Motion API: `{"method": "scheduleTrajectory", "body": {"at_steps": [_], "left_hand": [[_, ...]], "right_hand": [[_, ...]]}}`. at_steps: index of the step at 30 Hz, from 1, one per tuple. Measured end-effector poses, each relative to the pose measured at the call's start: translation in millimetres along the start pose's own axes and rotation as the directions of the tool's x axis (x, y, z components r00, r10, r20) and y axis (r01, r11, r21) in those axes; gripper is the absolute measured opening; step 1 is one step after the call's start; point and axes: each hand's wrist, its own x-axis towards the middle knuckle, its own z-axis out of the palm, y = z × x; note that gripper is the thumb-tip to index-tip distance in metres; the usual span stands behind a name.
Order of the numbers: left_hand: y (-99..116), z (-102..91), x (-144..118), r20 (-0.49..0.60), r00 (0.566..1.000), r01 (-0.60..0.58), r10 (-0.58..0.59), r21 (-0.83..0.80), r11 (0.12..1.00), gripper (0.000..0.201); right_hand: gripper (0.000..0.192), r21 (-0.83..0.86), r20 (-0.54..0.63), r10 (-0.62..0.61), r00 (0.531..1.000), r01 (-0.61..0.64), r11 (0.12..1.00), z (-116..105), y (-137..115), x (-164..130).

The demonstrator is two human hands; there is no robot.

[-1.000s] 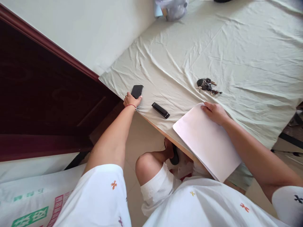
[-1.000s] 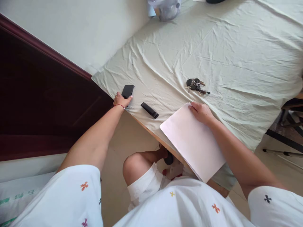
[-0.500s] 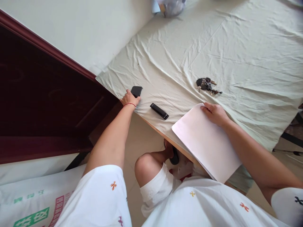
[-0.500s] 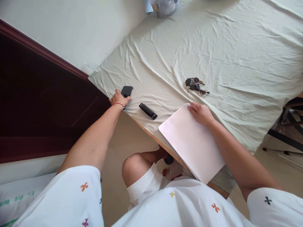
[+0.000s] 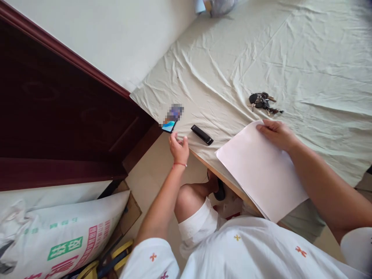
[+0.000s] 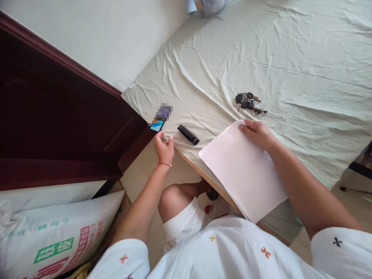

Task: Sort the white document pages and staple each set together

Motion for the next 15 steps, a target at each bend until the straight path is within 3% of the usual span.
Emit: {"method": "scheduleTrajectory", "body": {"at_steps": [3,4,5,7,9,11,15], "left_hand": [[13,-7.5,-82,-0.075,0.996,-0.059,0.043,-0.227,0.972,0.037],[21,-9.4,-105,-0.039,0.999,-0.034,0.023,-0.299,0.954,0.036],[29,-10.5,-124,0.083,0.997,0.038,-0.006,-0.388,0.921,0.038],[47,-9.6,-150,0.317,0.946,0.244,-0.067,-0.562,0.79,0.047],[63,-5.3,-161,0.42,0.897,0.422,-0.14,-0.718,0.553,0.057],[74,-0.4,-161,0.503,0.841,0.541,-0.2,-0.759,0.362,0.064],[82,2.3,-153,0.62,0.748,0.661,-0.235,-0.727,0.184,0.071]], "right_hand": [[0.035,0.242,-0.045,0.043,0.998,-0.031,0.97,4,2,8],[0.032,0.316,-0.088,0.045,0.995,-0.015,0.949,8,2,11],[0.029,0.381,-0.129,0.044,0.991,0.009,0.925,11,3,13],[0.025,0.475,-0.205,0.04,0.978,0.064,0.878,21,5,18],[0.025,0.528,-0.271,0.041,0.962,0.113,0.841,30,6,20],[0.026,0.563,-0.31,0.072,0.948,0.122,0.817,36,6,20],[0.029,0.62,-0.263,0.151,0.953,0.047,0.783,42,-1,15]]}}
